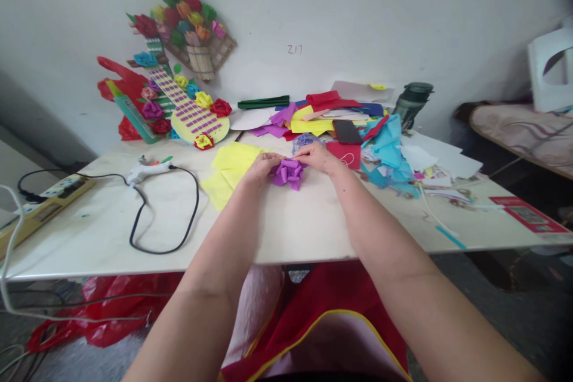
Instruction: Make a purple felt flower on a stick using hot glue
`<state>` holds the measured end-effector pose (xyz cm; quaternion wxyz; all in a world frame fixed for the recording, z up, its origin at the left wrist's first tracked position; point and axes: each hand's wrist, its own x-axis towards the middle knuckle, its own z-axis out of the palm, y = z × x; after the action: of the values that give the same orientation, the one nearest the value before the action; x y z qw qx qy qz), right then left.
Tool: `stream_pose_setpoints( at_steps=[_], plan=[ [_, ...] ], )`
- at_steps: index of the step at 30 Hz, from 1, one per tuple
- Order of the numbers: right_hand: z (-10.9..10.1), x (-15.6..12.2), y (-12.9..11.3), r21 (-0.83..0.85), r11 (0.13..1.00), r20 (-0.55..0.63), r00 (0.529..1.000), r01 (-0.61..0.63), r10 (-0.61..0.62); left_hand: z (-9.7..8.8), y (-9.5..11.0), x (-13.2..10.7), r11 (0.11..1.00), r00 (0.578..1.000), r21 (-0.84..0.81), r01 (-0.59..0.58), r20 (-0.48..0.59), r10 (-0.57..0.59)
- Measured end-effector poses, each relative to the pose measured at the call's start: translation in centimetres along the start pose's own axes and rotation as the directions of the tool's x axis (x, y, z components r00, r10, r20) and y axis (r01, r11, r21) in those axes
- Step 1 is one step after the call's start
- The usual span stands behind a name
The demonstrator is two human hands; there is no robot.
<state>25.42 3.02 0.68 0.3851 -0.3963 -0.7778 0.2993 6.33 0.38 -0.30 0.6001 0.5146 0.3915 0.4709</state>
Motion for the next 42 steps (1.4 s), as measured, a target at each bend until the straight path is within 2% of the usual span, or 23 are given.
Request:
stream_pose_setpoints(
  at_steps=[6,13,18,21,32,38,42],
  plan=[
    [-0.08,0.02,0.00,-0.031,0.998,-0.031,0.998,0.061,-0.061,0.07,-0.15,0.08,1.000,1.000,-0.012,0.003,0.000,-0.003],
    [-0.01,0.14,-0.04,-0.032,0.998,-0.042,0.998,0.054,-0.055,0.04,-0.31,0.22,0.999,0.999,0.033,0.040,-0.024,-0.039],
    [-0.06,-0.03,-0.35,-0.001,1.000,0.018,1.000,0.010,-0.010,-0.42,-0.35,0.33,0.998,1.000,0.069,0.006,0.009,-0.006],
    [-0.21,-0.22,-0.48,0.024,0.999,0.063,0.998,-0.034,0.032,-0.58,-0.30,0.33,0.997,1.000,0.076,0.027,-0.002,-0.027],
    [-0.62,-0.30,-0.81,-0.050,0.997,0.116,0.991,-0.065,0.070,-0.33,0.14,0.06,0.997,0.999,0.049,0.052,-0.005,-0.052],
    [-0.54,-0.25,-0.51,-0.061,0.997,0.105,0.993,-0.052,0.058,-0.37,0.16,0.09,0.997,0.999,0.051,0.053,-0.006,-0.053],
    [-0.55,-0.07,-0.15,-0.073,0.997,0.091,0.996,0.012,-0.006,-0.27,0.23,0.09,0.996,0.998,0.059,0.067,-0.018,-0.066]
  ],
)
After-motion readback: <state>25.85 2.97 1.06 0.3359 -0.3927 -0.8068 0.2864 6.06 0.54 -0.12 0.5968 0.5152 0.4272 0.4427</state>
